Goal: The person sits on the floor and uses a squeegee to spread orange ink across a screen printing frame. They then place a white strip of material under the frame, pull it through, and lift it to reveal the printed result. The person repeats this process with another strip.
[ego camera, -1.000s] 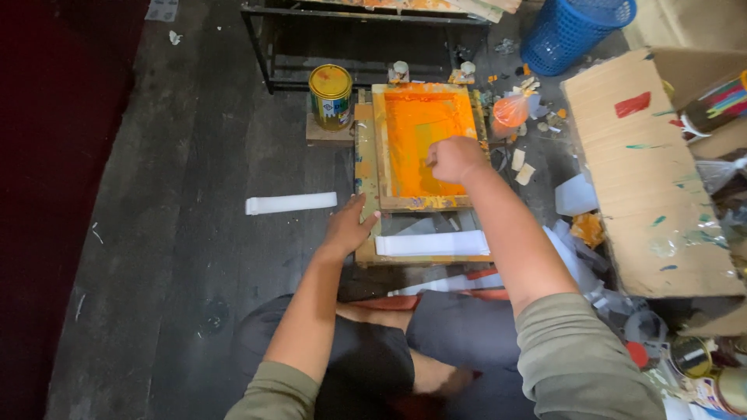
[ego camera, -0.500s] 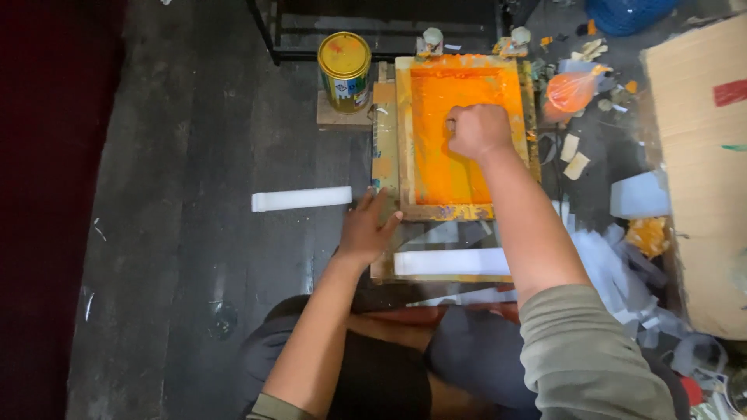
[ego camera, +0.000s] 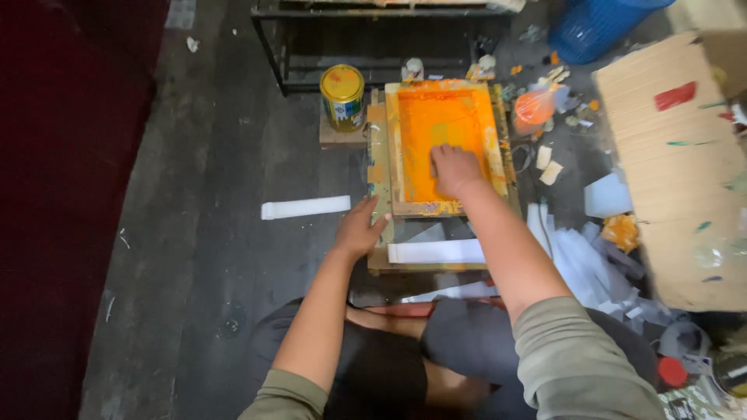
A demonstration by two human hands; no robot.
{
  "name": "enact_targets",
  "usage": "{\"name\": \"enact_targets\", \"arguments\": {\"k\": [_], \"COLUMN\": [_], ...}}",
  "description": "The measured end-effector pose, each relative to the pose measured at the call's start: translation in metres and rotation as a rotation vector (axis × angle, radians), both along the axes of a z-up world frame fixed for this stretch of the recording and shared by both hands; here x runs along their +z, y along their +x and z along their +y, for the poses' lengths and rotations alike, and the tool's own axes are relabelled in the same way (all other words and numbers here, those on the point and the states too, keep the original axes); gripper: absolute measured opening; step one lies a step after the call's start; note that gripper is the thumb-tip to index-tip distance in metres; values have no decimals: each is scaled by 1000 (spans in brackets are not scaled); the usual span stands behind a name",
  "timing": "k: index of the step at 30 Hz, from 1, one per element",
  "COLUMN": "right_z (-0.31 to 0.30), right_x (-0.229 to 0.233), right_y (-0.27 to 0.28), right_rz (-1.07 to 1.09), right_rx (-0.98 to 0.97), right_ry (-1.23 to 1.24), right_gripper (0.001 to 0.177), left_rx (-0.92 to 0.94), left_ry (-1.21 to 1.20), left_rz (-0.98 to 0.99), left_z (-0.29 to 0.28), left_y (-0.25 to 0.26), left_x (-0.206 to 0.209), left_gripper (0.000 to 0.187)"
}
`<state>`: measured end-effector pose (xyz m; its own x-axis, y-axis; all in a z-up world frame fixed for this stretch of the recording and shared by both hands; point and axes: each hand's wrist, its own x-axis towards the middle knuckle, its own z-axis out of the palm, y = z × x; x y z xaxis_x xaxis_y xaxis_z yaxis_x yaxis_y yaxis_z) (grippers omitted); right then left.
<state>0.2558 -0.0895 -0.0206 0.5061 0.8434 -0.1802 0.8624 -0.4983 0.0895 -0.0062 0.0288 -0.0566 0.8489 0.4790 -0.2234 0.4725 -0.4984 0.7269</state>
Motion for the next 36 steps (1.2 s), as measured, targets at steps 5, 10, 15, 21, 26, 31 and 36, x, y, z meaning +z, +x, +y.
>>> {"name": "enact_targets", "arguments": {"k": [5, 10, 15, 21, 26, 31, 36], "right_z": [-19, -34, -34, -18, 1, 22, 23], "right_x": [4, 51, 68, 42, 25, -2, -34], "right_y": [-13, -40, -48, -2, 25, 32, 27], "right_rz": [169, 310, 320, 141, -38, -194, -428], "right_rx": [-88, -78, -91, -75, -22, 53, 70], "right_ry": [-111, -146, -125, -43, 128, 389, 553], "right_gripper": [53, 42, 45, 33, 26, 15, 25], "left_rx": [-9, -19, -6, 8, 31, 108, 55], "left_ry": [26, 50, -18, -59, -59, -157, -114], "left_rz": [-49, -17, -9, -39, 48, 46, 3], "left_z": [-2, -7, -8, -9, -9, -8, -2], "left_y": [-9, -15, -14, -9, 0, 5, 11], "left_x": [-17, -15, -11, 13, 21, 45, 43], "left_gripper": [68, 67, 67, 64, 65, 63, 63]}}
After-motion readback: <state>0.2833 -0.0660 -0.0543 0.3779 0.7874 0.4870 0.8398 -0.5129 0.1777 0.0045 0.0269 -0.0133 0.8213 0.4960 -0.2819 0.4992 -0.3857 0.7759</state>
